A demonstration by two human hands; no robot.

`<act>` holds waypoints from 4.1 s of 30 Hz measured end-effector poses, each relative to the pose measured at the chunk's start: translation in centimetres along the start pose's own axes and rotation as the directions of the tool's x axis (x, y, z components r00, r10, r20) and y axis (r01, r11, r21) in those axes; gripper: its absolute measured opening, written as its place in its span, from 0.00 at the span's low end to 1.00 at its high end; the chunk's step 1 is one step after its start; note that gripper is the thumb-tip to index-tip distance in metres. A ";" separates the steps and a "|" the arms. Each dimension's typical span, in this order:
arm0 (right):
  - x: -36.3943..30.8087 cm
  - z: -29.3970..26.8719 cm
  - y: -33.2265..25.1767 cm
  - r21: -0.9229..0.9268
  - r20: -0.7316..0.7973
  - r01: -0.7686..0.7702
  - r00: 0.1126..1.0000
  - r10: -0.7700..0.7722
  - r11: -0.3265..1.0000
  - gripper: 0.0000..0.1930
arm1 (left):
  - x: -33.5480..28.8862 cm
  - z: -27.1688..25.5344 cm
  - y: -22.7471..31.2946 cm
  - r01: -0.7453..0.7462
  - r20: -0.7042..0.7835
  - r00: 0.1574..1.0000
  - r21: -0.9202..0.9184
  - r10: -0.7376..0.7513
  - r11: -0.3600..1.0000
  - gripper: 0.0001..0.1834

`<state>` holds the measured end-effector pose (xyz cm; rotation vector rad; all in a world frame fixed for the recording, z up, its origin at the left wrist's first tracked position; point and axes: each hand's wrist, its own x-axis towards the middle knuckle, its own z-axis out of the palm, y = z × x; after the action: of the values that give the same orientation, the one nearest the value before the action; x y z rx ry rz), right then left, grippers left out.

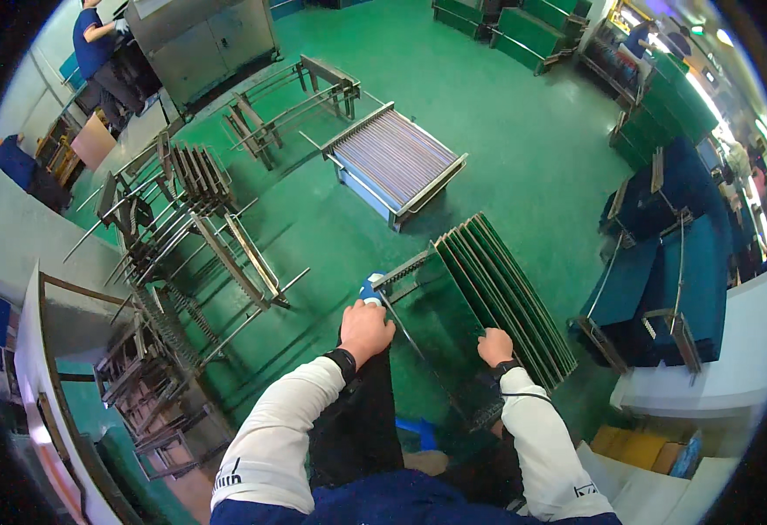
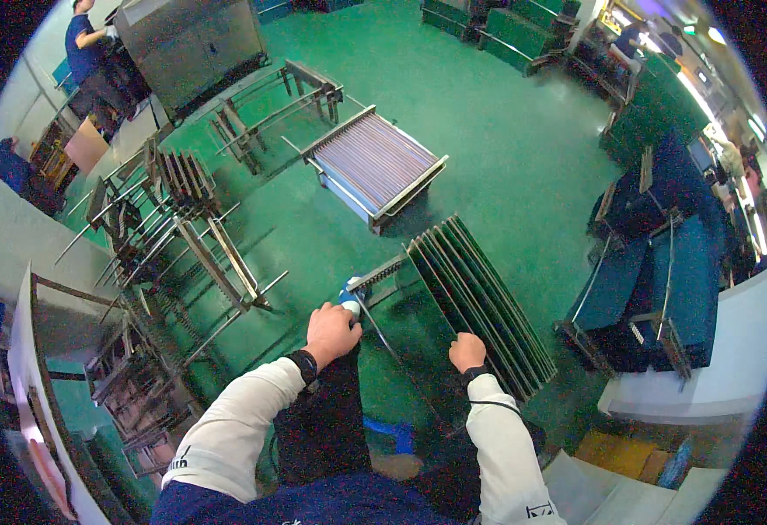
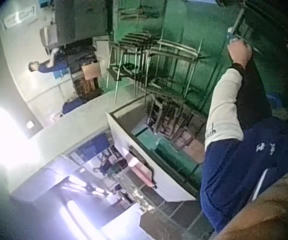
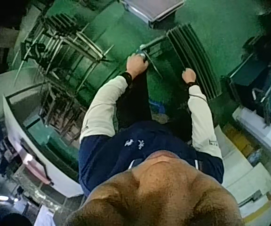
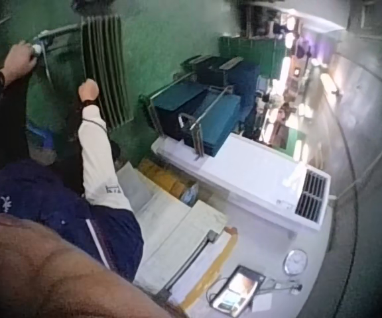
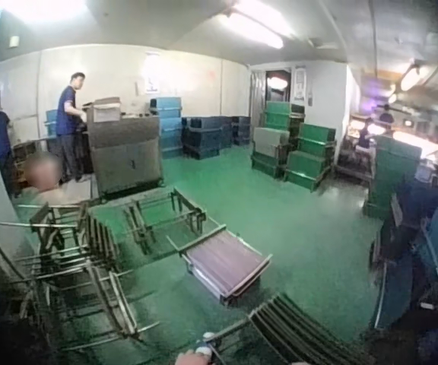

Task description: Manually feeding large green circuit boards or substrates into an industrial processing machine one by one.

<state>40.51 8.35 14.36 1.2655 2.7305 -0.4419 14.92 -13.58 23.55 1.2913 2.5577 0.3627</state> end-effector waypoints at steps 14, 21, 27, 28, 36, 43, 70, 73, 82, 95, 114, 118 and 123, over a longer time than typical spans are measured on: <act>-7.0 -22.3 -1.2 0.051 -0.188 -0.019 0.982 0.029 0.998 0.17 | -0.8 0.3 0.7 -0.037 -0.033 0.999 -0.018 0.036 0.999 0.15; -14.3 -28.3 3.7 0.684 -0.315 0.009 0.906 0.284 0.729 0.12 | -1.6 1.1 1.5 -0.089 -0.077 0.993 0.000 0.088 0.996 0.15; -19.0 -32.8 4.9 0.772 -0.387 0.072 0.841 0.378 0.631 0.11 | -2.0 1.3 2.1 -0.091 -0.042 0.995 0.048 0.093 0.995 0.15; -19.6 -32.7 5.1 0.771 -0.399 0.079 0.833 0.383 0.632 0.11 | -2.2 1.4 1.8 -0.089 -0.054 0.994 0.057 0.092 0.994 0.15; -23.7 -31.4 4.4 0.968 -0.251 0.193 0.776 0.579 0.161 0.15 | -2.8 0.4 0.3 -0.085 -0.103 0.991 0.059 0.090 0.995 0.15; -30.8 -32.0 6.3 0.956 -0.222 0.295 0.724 0.653 -0.001 0.15 | -0.8 3.6 1.3 -0.207 -0.032 0.978 -0.001 0.207 0.978 0.13; -71.4 -35.9 13.2 0.390 -0.379 0.681 -0.495 0.782 0.620 0.03 | 1.8 4.4 5.2 -0.389 0.302 0.903 0.282 0.304 0.877 0.26; -69.7 -34.2 12.8 0.373 -0.311 0.725 -0.491 0.814 0.579 0.05 | 1.9 4.2 5.0 -0.398 0.338 0.894 0.305 0.293 0.865 0.25; -67.2 -31.1 12.8 0.334 -0.182 0.782 -0.494 0.850 0.526 0.04 | 1.6 4.3 4.9 -0.337 0.281 0.921 0.232 0.269 0.913 0.24; -66.4 -31.6 11.4 0.455 -0.306 0.696 -0.464 0.831 0.556 0.09 | 1.6 4.2 5.4 -0.419 0.364 0.880 0.296 0.305 0.858 0.25; -65.7 -31.7 13.1 0.498 -0.245 0.727 -0.404 0.881 0.472 0.11 | 1.4 3.6 5.1 -0.385 0.283 0.909 0.282 0.307 0.879 0.21; -65.7 -31.5 13.4 0.512 -0.252 0.714 -0.407 0.878 0.478 0.12 | 1.5 4.2 5.1 -0.336 0.261 0.928 0.280 0.266 0.899 0.21; -65.5 -31.6 13.2 0.520 -0.256 0.726 -0.371 0.893 0.451 0.11 | 1.8 4.7 4.7 -0.364 0.248 0.922 0.293 0.297 0.884 0.21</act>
<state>94.09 -21.93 55.35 -0.8180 -0.2716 0.2866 18.95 -8.90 20.53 1.7971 2.2922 -0.1476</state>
